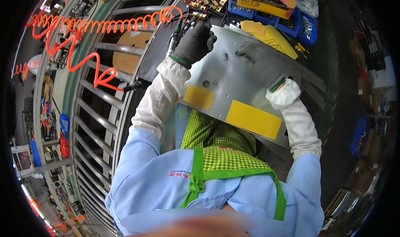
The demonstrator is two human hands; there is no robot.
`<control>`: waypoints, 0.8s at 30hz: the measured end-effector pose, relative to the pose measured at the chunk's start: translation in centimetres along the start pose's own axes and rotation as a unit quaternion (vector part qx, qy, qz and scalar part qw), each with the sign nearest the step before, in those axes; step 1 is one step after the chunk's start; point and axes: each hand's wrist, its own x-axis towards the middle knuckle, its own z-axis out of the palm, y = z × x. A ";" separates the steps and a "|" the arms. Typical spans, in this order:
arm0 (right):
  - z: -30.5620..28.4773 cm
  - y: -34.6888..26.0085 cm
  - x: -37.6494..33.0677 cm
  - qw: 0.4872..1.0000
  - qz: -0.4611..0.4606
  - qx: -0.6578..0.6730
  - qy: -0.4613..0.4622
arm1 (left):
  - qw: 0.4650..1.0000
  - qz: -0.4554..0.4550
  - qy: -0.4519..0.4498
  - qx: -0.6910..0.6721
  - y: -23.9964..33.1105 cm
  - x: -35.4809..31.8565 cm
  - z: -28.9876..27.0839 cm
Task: The recorder is assembling metal panels by applying yellow adhesive strips and using a pneumatic screwdriver to secure components.
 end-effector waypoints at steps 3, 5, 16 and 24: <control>2.5 -4.1 -0.4 0.993 -0.049 0.060 -0.088 | 0.996 -0.036 0.045 0.065 1.1 -3.8 -0.5; 4.1 -5.8 -0.6 0.981 -0.158 0.012 -0.114 | 0.926 0.120 -0.010 0.358 1.1 -7.4 -1.2; 8.7 -7.7 -2.3 0.993 -0.015 0.029 -0.113 | 0.646 0.094 -0.022 0.757 -2.2 -14.7 -3.5; 9.3 -8.5 -2.1 0.992 0.059 0.069 -0.082 | 0.640 0.098 -0.054 0.760 -2.0 -15.0 -3.3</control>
